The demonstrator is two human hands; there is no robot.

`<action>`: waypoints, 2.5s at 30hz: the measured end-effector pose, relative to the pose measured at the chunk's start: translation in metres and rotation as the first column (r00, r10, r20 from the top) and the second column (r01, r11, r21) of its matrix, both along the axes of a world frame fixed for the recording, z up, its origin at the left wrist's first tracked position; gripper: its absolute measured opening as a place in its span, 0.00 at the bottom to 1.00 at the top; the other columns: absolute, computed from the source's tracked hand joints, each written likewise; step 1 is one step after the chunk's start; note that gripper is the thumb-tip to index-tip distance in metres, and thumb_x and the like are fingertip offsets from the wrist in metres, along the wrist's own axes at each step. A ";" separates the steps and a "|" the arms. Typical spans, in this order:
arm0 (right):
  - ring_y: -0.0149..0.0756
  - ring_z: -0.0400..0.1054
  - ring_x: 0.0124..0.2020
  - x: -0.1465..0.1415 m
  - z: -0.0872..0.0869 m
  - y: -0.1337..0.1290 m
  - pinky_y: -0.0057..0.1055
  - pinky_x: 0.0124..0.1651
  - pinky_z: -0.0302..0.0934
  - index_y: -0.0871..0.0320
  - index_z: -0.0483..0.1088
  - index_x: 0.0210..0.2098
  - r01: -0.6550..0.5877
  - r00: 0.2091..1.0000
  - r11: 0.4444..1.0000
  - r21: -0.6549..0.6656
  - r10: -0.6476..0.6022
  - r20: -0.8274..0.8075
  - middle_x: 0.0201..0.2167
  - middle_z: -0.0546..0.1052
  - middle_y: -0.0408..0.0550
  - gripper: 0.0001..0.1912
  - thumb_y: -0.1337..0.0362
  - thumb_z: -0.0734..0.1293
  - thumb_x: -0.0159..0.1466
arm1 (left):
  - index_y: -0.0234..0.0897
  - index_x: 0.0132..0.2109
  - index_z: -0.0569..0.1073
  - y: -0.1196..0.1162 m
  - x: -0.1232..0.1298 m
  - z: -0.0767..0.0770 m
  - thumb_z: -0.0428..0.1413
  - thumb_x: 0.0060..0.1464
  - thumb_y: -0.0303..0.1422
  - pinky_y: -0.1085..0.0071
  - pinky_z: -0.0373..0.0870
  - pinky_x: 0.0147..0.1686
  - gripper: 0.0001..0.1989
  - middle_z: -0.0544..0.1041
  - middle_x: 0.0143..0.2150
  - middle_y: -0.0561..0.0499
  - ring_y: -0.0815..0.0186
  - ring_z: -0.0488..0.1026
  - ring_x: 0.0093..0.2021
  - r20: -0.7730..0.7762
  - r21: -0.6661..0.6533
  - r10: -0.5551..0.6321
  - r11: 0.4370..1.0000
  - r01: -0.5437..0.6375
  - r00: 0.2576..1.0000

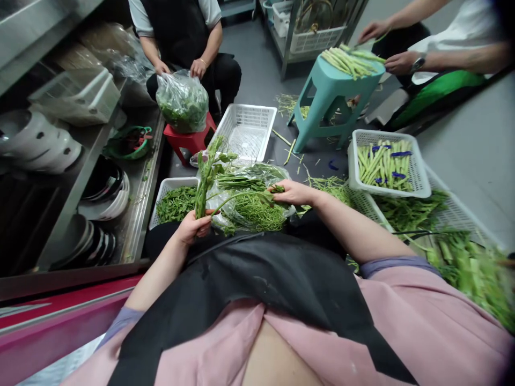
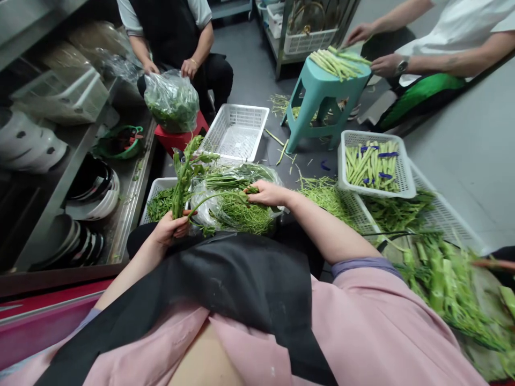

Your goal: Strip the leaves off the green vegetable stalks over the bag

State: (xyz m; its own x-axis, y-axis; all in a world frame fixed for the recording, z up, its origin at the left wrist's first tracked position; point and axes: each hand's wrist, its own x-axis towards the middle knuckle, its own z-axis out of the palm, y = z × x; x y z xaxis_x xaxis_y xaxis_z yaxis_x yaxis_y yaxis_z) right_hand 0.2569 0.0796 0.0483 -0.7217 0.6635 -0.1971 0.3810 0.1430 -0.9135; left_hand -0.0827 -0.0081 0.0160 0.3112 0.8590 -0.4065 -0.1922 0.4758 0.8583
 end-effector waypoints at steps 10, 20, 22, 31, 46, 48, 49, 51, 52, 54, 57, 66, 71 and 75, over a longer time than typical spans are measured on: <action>0.26 0.57 0.20 -0.013 -0.044 0.001 0.25 0.24 0.54 0.57 0.64 0.24 0.656 0.681 0.699 -0.285 -0.711 -0.176 0.18 0.65 0.37 0.12 0.56 0.67 0.52 | 0.27 0.49 0.75 0.003 0.017 0.007 0.67 0.44 0.38 0.81 0.47 0.12 0.27 0.58 0.13 0.63 0.79 0.51 0.11 -0.026 -0.063 -0.096 0.994 0.094 0.995; 0.32 0.70 0.31 -0.003 -0.005 0.018 0.30 0.37 0.64 0.57 0.70 0.30 0.383 0.922 0.898 0.216 -0.355 -0.158 0.27 0.77 0.45 0.11 0.56 0.69 0.57 | 0.29 0.48 0.74 0.024 0.023 0.016 0.66 0.47 0.37 0.82 0.41 0.12 0.23 0.58 0.14 0.62 0.80 0.49 0.11 0.048 -0.172 -0.273 0.945 0.278 0.961; 0.32 0.71 0.30 -0.015 0.001 0.014 0.30 0.36 0.65 0.58 0.72 0.30 0.118 0.993 0.986 0.121 -0.117 -0.022 0.28 0.78 0.46 0.11 0.56 0.69 0.58 | 0.29 0.47 0.74 0.029 0.026 0.018 0.65 0.47 0.37 0.82 0.41 0.12 0.21 0.58 0.14 0.62 0.80 0.48 0.11 0.075 -0.178 -0.301 0.934 0.310 0.951; 0.27 0.61 0.16 -0.012 -0.006 0.000 0.25 0.21 0.58 0.61 0.74 0.28 0.014 1.000 0.902 -0.431 -0.015 0.002 0.15 0.68 0.40 0.11 0.58 0.71 0.55 | 0.29 0.41 0.73 0.041 0.034 0.023 0.69 0.41 0.38 0.82 0.42 0.11 0.23 0.63 0.17 0.59 0.81 0.51 0.12 -0.059 -0.198 -0.208 0.961 0.193 0.976; 0.30 0.60 0.22 -0.003 -0.037 0.010 0.30 0.31 0.60 0.55 0.65 0.26 0.776 0.590 0.631 0.015 -0.718 -0.370 0.18 0.63 0.38 0.14 0.50 0.65 0.57 | 0.32 0.36 0.68 0.045 0.061 0.018 0.68 0.40 0.38 0.80 0.44 0.11 0.21 0.67 0.17 0.57 0.79 0.53 0.11 -0.178 -0.086 -0.170 0.984 0.157 0.969; 0.32 0.66 0.29 -0.008 -0.023 0.008 0.30 0.37 0.61 0.57 0.71 0.28 0.451 0.889 0.862 0.230 -0.412 -0.199 0.22 0.70 0.42 0.14 0.52 0.70 0.54 | 0.33 0.36 0.69 0.047 0.062 0.020 0.68 0.41 0.38 0.80 0.44 0.11 0.20 0.66 0.16 0.58 0.79 0.53 0.11 -0.202 -0.092 -0.193 0.980 0.177 0.960; 0.33 0.66 0.31 -0.012 -0.017 0.007 0.30 0.38 0.60 0.58 0.73 0.29 0.276 0.961 0.928 0.251 -0.265 -0.079 0.24 0.72 0.44 0.14 0.52 0.71 0.53 | 0.33 0.36 0.69 0.048 0.063 0.021 0.68 0.41 0.37 0.80 0.44 0.11 0.19 0.66 0.16 0.58 0.79 0.52 0.11 -0.209 -0.093 -0.198 0.979 0.182 0.958; 0.32 0.66 0.30 -0.021 -0.010 0.006 0.29 0.36 0.58 0.60 0.75 0.32 0.053 0.994 0.984 0.168 -0.068 0.083 0.26 0.74 0.44 0.16 0.52 0.70 0.54 | 0.33 0.35 0.69 0.050 0.066 0.024 0.67 0.42 0.37 0.79 0.44 0.11 0.18 0.66 0.16 0.58 0.79 0.52 0.11 -0.222 -0.086 -0.203 0.978 0.189 0.954; 0.31 0.65 0.29 -0.025 -0.010 0.005 0.29 0.34 0.58 0.60 0.76 0.34 -0.003 0.993 0.995 0.097 -0.009 0.117 0.26 0.75 0.44 0.17 0.52 0.69 0.55 | 0.33 0.34 0.69 0.050 0.068 0.025 0.66 0.42 0.36 0.79 0.44 0.11 0.17 0.66 0.16 0.58 0.79 0.53 0.11 -0.232 -0.076 -0.205 0.978 0.192 0.951; 0.29 0.64 0.28 -0.029 -0.013 0.003 0.27 0.33 0.57 0.61 0.76 0.36 -0.047 0.994 0.996 -0.073 0.054 0.095 0.28 0.76 0.44 0.18 0.52 0.68 0.56 | 0.33 0.33 0.69 0.051 0.071 0.028 0.66 0.43 0.35 0.79 0.45 0.11 0.15 0.66 0.16 0.57 0.78 0.54 0.11 -0.263 -0.042 -0.205 0.979 0.202 0.943; 0.28 0.65 0.26 -0.031 -0.023 -0.003 0.26 0.31 0.59 0.62 0.75 0.36 -0.058 0.998 0.930 -0.364 0.044 -0.047 0.29 0.77 0.46 0.18 0.53 0.70 0.55 | 0.33 0.31 0.69 0.052 0.076 0.031 0.64 0.46 0.33 0.78 0.46 0.11 0.12 0.66 0.17 0.57 0.78 0.55 0.11 -0.327 0.014 -0.186 0.979 0.201 0.927; 0.23 0.53 0.14 -0.046 -0.045 -0.028 0.24 0.17 0.53 0.60 0.68 0.29 0.159 0.925 0.797 -0.583 -0.326 -0.193 0.15 0.62 0.34 0.12 0.58 0.71 0.54 | 0.33 0.33 0.69 0.058 0.084 0.022 0.61 0.48 0.30 0.78 0.46 0.11 0.08 0.67 0.17 0.57 0.77 0.55 0.10 -0.394 0.038 -0.148 0.983 0.177 0.907; 0.26 0.53 0.15 -0.062 -0.076 -0.023 0.28 0.20 0.57 0.55 0.60 0.24 0.624 0.647 0.642 -0.446 -0.744 -0.167 0.16 0.57 0.36 0.12 0.57 0.64 0.59 | 0.33 0.34 0.69 0.054 0.098 0.009 0.60 0.51 0.29 0.78 0.47 0.13 0.06 0.68 0.17 0.58 0.78 0.54 0.11 -0.411 0.076 -0.045 0.994 0.083 0.910; 0.33 0.62 0.22 -0.027 -0.094 0.004 0.34 0.30 0.64 0.56 0.64 0.31 0.896 0.418 0.437 -0.074 -0.889 -0.187 0.20 0.65 0.41 0.13 0.53 0.60 0.63 | 0.33 0.34 0.70 0.055 0.095 0.000 0.58 0.51 0.28 0.78 0.48 0.14 0.05 0.68 0.17 0.58 0.77 0.55 0.11 -0.468 0.096 -0.019 0.993 0.072 0.884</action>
State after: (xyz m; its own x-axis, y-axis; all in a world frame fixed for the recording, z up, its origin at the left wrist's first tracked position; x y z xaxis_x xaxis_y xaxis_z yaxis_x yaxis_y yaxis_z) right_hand 0.2297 0.0832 -0.0456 0.2637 0.9587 -0.1069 0.1528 -0.1510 -0.9767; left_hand 0.0122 0.0472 0.0157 0.1492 0.8951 -0.4202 0.2617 0.3741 0.8897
